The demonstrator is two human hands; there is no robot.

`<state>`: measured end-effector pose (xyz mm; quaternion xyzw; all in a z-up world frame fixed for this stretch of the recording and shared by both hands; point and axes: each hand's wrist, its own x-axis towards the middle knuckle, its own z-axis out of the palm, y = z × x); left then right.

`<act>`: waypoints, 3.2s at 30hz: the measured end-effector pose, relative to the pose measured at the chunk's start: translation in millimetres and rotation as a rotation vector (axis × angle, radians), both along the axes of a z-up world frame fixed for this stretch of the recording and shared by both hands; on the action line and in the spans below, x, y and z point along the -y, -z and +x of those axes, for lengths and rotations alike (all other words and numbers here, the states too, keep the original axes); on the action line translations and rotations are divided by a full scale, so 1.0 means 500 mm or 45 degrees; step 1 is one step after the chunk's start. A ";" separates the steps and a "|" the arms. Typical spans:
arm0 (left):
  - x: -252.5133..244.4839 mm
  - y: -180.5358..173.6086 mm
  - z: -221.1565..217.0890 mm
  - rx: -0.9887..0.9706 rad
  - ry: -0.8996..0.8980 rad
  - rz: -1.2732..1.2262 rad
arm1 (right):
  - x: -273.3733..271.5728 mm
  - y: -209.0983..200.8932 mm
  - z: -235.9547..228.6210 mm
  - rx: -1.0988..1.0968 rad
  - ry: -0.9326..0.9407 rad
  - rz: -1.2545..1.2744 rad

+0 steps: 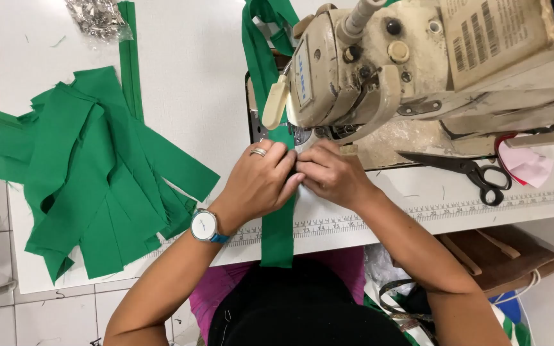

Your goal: Sewing green fabric strips together or finishing their edges using an industrial sewing machine.

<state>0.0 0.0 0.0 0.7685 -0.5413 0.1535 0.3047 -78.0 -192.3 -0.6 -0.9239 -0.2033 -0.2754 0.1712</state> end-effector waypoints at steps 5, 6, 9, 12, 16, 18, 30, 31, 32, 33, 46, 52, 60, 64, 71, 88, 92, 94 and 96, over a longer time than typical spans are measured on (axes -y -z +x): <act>0.005 0.006 0.000 0.047 -0.045 0.050 | 0.014 0.028 -0.002 -0.104 -0.015 0.149; 0.006 0.008 0.000 0.049 -0.061 0.051 | 0.016 0.032 -0.002 -0.149 -0.034 0.204; 0.011 0.014 0.006 0.063 -0.084 0.052 | 0.024 0.074 0.002 -0.188 0.029 0.212; 0.012 0.024 0.015 0.101 -0.111 0.059 | 0.033 0.096 0.012 -0.289 0.103 0.180; 0.011 0.018 -0.005 0.230 -0.215 0.056 | 0.029 0.105 0.022 -0.320 0.116 0.211; 0.007 0.014 -0.042 0.300 -0.276 0.122 | 0.030 0.104 0.022 -0.325 0.108 0.247; -0.076 -0.095 -0.197 -0.227 -0.138 0.443 | 0.022 -0.018 -0.014 -0.187 -0.052 0.278; -0.077 -0.100 -0.195 -0.228 -0.141 0.443 | 0.021 -0.030 -0.018 -0.188 -0.055 0.279; -0.078 -0.106 -0.193 -0.220 -0.159 0.384 | 0.019 -0.042 -0.022 -0.216 -0.113 0.261; -0.081 -0.113 -0.187 -0.208 -0.178 0.325 | 0.017 -0.054 -0.023 -0.240 -0.171 0.244; -0.069 -0.145 -0.167 -0.125 -0.129 0.299 | -0.011 -0.082 -0.049 -0.084 -0.400 0.296; -0.062 -0.140 -0.159 -0.135 -0.057 0.238 | -0.008 -0.080 -0.049 0.054 -0.341 0.229; -0.034 -0.114 -0.075 -0.073 0.061 -0.023 | 0.001 -0.058 -0.044 -0.054 -0.377 0.012; -0.026 -0.033 -0.065 -0.108 0.177 0.038 | 0.005 -0.052 -0.044 -0.081 -0.365 0.028; -0.031 -0.012 -0.032 0.039 0.059 0.218 | 0.014 -0.028 -0.027 -0.043 -0.249 -0.037; -0.018 0.016 -0.079 0.355 0.033 -0.024 | 0.019 0.011 0.010 -0.207 0.012 0.122; -0.053 0.028 -0.124 0.136 0.028 0.462 | 0.023 0.014 0.015 -0.214 0.016 0.120; -0.064 0.027 -0.129 0.170 0.018 0.518 | 0.018 0.014 0.015 -0.201 0.015 0.097; -0.062 -0.003 -0.135 0.321 -0.036 0.294 | 0.017 0.007 0.015 -0.185 -0.038 0.112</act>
